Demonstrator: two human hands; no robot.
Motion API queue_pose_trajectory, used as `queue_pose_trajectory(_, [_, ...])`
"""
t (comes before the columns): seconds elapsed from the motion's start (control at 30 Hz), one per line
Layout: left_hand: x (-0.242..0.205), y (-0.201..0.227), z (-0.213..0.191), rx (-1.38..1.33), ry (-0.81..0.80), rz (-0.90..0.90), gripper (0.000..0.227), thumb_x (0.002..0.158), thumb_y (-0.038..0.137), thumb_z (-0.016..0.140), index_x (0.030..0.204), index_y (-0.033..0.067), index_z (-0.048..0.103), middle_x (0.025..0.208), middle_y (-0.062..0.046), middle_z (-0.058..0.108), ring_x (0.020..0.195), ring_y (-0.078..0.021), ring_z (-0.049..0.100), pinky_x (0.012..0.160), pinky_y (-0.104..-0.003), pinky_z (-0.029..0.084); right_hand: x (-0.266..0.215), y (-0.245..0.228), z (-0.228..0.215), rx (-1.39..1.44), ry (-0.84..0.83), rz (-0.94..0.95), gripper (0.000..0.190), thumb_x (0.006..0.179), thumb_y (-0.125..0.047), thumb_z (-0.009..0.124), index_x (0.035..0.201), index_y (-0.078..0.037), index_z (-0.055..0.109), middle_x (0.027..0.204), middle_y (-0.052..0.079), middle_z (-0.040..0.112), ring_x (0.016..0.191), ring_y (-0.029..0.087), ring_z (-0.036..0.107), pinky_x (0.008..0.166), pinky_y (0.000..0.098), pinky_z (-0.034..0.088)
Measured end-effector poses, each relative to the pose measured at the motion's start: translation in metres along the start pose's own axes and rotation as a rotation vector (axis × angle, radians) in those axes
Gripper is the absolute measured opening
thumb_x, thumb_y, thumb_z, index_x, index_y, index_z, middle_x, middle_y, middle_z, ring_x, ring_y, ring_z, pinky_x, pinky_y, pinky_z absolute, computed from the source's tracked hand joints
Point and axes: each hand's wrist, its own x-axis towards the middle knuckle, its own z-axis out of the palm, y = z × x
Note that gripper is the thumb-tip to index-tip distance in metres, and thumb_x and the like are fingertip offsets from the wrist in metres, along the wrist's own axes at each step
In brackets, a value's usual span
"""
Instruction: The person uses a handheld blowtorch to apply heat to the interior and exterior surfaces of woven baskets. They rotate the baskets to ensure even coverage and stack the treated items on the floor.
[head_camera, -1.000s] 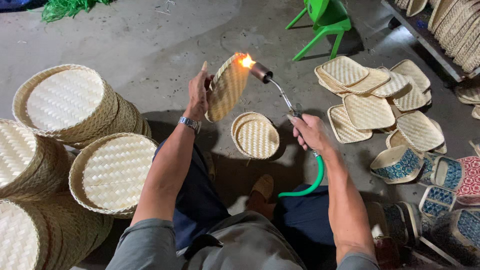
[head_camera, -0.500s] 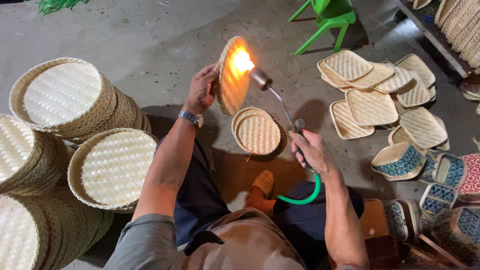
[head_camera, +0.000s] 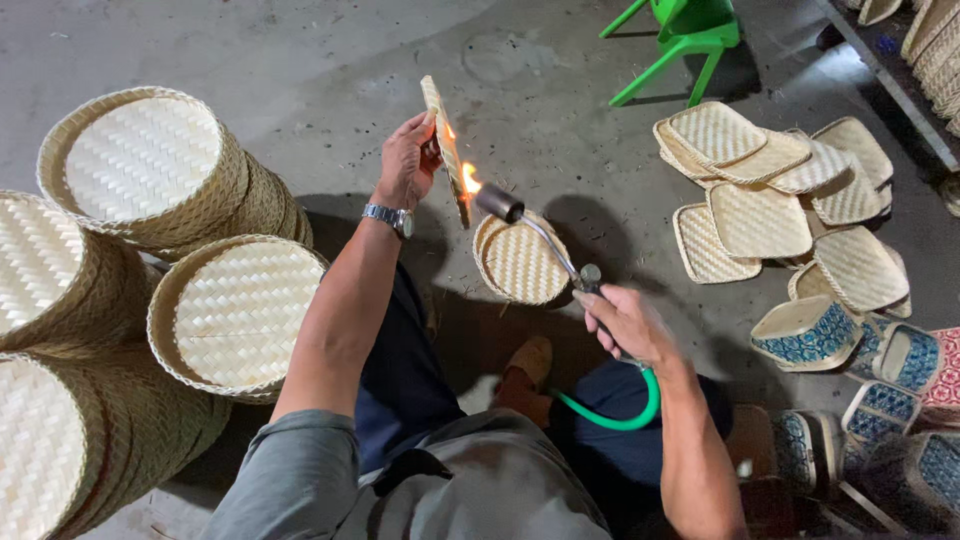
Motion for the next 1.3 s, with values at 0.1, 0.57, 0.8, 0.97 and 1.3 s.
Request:
queue_pose_trajectory(0.1, [0.002,-0.005,-0.003,-0.131,-0.169,-0.006,0.025,0.100,0.022,0.065,0.107,-0.0011,0.069,0.085,-0.004,0.069,0.076,-0.0159,0.061,0.074,-0.035,0.053,0.017,-0.003,-0.004,0.060,-0.002,-0.074,0.045,0.099,-0.043,0.057,0.078,-0.003,0.061,0.054,0.002,0.054,0.044,0.010,0.050,0.039,0.0272,0.042])
queue_pose_trajectory(0.57, [-0.005,-0.005,-0.004,-0.087,-0.108,-0.180,0.089,0.091,0.081,0.032,0.108,0.0021,0.069,0.086,-0.005,0.068,0.079,-0.0185,0.062,0.083,-0.036,0.047,0.016,0.033,-0.011,0.184,-0.072,-0.029,0.045,0.097,-0.045,0.061,0.079,-0.003,0.062,0.057,0.002,0.052,0.044,0.009,0.047,0.038,0.0254,0.039])
queue_pose_trajectory(0.8, [-0.016,-0.004,0.006,-0.013,-0.203,-0.189,0.097,0.091,0.082,0.031,0.116,-0.0030,0.068,0.083,-0.005,0.067,0.075,-0.0180,0.061,0.075,-0.034,0.049,0.060,0.010,-0.017,0.222,0.025,-0.115,0.045,0.098,-0.046,0.060,0.082,-0.005,0.060,0.064,0.001,0.056,0.047,0.008,0.050,0.037,0.0251,0.041])
queue_pose_trajectory(0.97, [-0.026,-0.002,0.011,0.043,-0.188,-0.199,0.057,0.106,0.051,0.058,0.110,-0.0050,0.067,0.081,-0.004,0.063,0.068,-0.0132,0.058,0.064,-0.028,0.047,0.101,-0.002,-0.011,0.256,-0.007,-0.086,0.040,0.098,-0.044,0.058,0.085,-0.006,0.060,0.069,-0.001,0.062,0.051,0.007,0.053,0.039,0.0252,0.043])
queue_pose_trajectory(1.3, [-0.018,0.004,-0.001,0.216,0.047,-0.140,0.021,0.098,0.018,0.070,0.115,0.0067,0.072,0.084,0.001,0.066,0.069,-0.0095,0.060,0.064,-0.027,0.049,0.064,0.071,0.010,0.298,-0.138,-0.060,0.044,0.098,-0.044,0.061,0.082,-0.003,0.063,0.063,0.002,0.059,0.046,0.008,0.051,0.036,0.0253,0.042])
